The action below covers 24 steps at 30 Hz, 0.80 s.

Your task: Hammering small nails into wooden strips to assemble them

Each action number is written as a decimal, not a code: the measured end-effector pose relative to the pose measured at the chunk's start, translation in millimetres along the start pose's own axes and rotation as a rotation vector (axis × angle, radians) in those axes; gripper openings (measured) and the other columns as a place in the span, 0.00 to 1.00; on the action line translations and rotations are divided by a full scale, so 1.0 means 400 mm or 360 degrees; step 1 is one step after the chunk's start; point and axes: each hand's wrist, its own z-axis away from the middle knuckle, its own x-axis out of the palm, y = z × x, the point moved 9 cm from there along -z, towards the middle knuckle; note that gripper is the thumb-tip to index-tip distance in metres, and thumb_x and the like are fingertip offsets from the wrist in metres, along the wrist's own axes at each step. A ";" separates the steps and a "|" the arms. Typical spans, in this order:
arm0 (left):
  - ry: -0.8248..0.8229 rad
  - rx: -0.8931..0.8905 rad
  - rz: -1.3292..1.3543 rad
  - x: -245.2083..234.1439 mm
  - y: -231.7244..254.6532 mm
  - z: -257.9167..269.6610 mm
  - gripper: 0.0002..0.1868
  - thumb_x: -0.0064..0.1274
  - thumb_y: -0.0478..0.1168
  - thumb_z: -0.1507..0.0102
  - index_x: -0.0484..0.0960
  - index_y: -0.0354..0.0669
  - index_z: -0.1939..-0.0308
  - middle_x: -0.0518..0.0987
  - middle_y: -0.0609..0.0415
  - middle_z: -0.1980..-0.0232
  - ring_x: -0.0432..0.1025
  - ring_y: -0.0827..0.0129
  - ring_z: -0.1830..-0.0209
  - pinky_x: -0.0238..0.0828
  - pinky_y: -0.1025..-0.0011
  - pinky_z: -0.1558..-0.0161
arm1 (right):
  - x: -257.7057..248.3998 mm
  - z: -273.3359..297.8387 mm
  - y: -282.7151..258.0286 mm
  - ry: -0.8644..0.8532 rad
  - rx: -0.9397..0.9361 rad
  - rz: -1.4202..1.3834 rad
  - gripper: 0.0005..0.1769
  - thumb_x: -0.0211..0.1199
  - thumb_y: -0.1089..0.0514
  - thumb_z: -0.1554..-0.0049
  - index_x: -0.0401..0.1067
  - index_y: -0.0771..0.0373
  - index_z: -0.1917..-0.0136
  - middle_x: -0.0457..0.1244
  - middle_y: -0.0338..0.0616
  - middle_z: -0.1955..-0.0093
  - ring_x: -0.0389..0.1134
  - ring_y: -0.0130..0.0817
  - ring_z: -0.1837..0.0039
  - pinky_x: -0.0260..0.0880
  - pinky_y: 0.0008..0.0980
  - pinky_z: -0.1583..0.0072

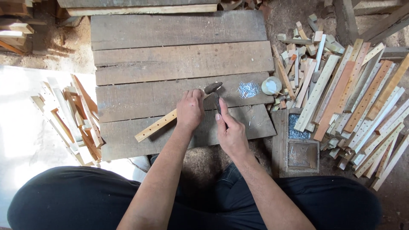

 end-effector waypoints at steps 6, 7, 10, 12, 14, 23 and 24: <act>-0.0102 -0.0087 0.0026 -0.013 0.001 -0.009 0.05 0.47 0.41 0.31 0.78 0.51 0.55 0.78 0.57 0.61 0.75 0.62 0.55 0.77 0.62 0.57 | -0.012 -0.002 -0.028 0.0019 0.0127 -0.0049 0.26 0.52 0.58 0.34 0.62 0.59 0.23 0.60 0.65 0.30 0.62 0.63 0.31 0.70 0.57 0.36; -0.0106 -0.0101 0.0024 -0.017 -0.001 -0.013 0.05 0.47 0.41 0.31 0.78 0.51 0.55 0.78 0.57 0.61 0.75 0.62 0.55 0.77 0.62 0.57 | -0.009 -0.009 -0.037 0.0004 0.0132 -0.0052 0.26 0.52 0.58 0.34 0.62 0.59 0.23 0.60 0.65 0.30 0.62 0.63 0.31 0.70 0.57 0.36; -0.0152 -0.0150 0.0133 -0.021 0.004 0.012 0.07 0.45 0.41 0.31 0.78 0.49 0.54 0.78 0.55 0.60 0.75 0.58 0.55 0.76 0.58 0.57 | -0.016 0.005 -0.044 0.0088 0.0106 -0.0002 0.26 0.51 0.59 0.33 0.61 0.59 0.22 0.63 0.69 0.34 0.67 0.62 0.34 0.74 0.56 0.41; -0.0214 -0.0131 0.0042 -0.036 0.015 -0.011 0.07 0.48 0.42 0.30 0.77 0.46 0.52 0.79 0.52 0.58 0.76 0.57 0.52 0.77 0.58 0.55 | 0.005 -0.011 0.005 -0.0021 0.0255 0.0000 0.27 0.53 0.56 0.36 0.62 0.52 0.23 0.61 0.62 0.30 0.61 0.60 0.29 0.68 0.57 0.34; -0.0171 -0.0069 0.0037 -0.023 0.005 -0.025 0.06 0.48 0.40 0.31 0.78 0.48 0.52 0.79 0.53 0.59 0.76 0.58 0.52 0.77 0.61 0.55 | -0.012 -0.016 -0.036 0.0022 0.0278 -0.0020 0.27 0.52 0.57 0.35 0.62 0.52 0.23 0.60 0.60 0.30 0.62 0.59 0.30 0.71 0.55 0.37; -0.0372 -0.0217 0.0096 -0.057 -0.016 0.016 0.19 0.50 0.43 0.35 0.77 0.43 0.40 0.81 0.42 0.52 0.78 0.46 0.49 0.73 0.51 0.48 | 0.028 -0.003 0.043 -0.0055 0.0435 0.0011 0.28 0.51 0.58 0.34 0.60 0.49 0.22 0.59 0.58 0.29 0.62 0.64 0.31 0.73 0.59 0.40; -0.0459 -0.0254 0.0003 -0.057 -0.024 0.030 0.19 0.50 0.46 0.33 0.79 0.47 0.40 0.82 0.46 0.52 0.79 0.50 0.51 0.75 0.55 0.50 | 0.030 -0.003 0.042 -0.0056 0.0458 -0.0002 0.28 0.51 0.58 0.34 0.60 0.47 0.22 0.59 0.57 0.28 0.62 0.63 0.31 0.73 0.58 0.39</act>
